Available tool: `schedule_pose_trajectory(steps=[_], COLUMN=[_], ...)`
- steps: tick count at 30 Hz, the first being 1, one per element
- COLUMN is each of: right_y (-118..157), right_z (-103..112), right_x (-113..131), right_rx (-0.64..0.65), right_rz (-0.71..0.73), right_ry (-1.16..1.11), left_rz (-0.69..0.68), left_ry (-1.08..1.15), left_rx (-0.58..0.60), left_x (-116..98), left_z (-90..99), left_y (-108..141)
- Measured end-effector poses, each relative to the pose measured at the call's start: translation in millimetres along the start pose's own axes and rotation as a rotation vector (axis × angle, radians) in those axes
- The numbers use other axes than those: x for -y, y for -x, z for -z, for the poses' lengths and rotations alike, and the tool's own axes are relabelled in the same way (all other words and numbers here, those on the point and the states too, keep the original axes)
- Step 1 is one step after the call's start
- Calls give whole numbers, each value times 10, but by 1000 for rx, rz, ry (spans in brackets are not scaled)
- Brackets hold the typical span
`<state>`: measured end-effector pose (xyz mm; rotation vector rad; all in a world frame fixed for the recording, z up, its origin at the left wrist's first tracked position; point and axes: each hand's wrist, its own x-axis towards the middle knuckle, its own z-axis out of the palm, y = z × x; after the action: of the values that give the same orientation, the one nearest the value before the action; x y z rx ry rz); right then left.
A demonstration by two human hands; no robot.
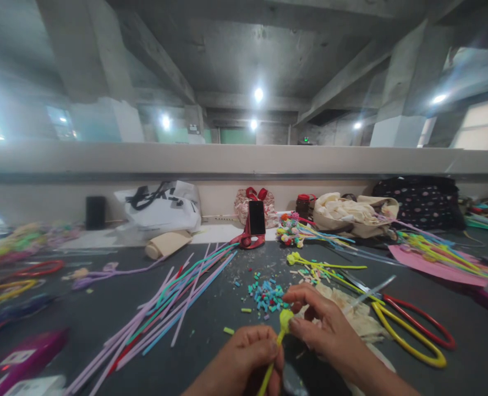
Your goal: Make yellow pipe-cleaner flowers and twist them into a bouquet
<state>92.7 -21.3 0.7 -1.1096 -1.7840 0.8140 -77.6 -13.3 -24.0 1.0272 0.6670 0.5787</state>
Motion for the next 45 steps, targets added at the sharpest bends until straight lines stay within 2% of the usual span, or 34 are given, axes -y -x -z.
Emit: schedule_pose_trajectory(steps=[5,8,14,17,25,28,32,36,41,45], right_y=[10,16,16,18,33,55,114,215,306,362], right_z=[-1,27,89,90,96,196,459,763,971,991], right_x=[24,19,-74,-115,-142,-149,-156,-167,-231,-274], right_rx=[-20,-29,-58,-57,-39,-62,-120,-114,-65,94], right_rz=[-20,-38,-198,-185,-141,-106,-19,-15,-71,-147], right_ry=[-6,-87,-334,-321,-268,-126,171,265,394,580], left_rz=[9,14,-16,-35,-63,-82,-57,-61,-61,-49], left_ry=[0,-10,-19,8,47,47,11,-32,-61,-30], left_rx=[-1,-15,-189,-240,-234,-231,-252,-316,-340,-372], left_x=[2,8,-13,-24,-41,-36,-65,-121,-175,-188], left_z=[-8,31,98,103,128,149,130,60,29,51], left_y=[-2,-8,1,7,24,19,37,100,158,162])
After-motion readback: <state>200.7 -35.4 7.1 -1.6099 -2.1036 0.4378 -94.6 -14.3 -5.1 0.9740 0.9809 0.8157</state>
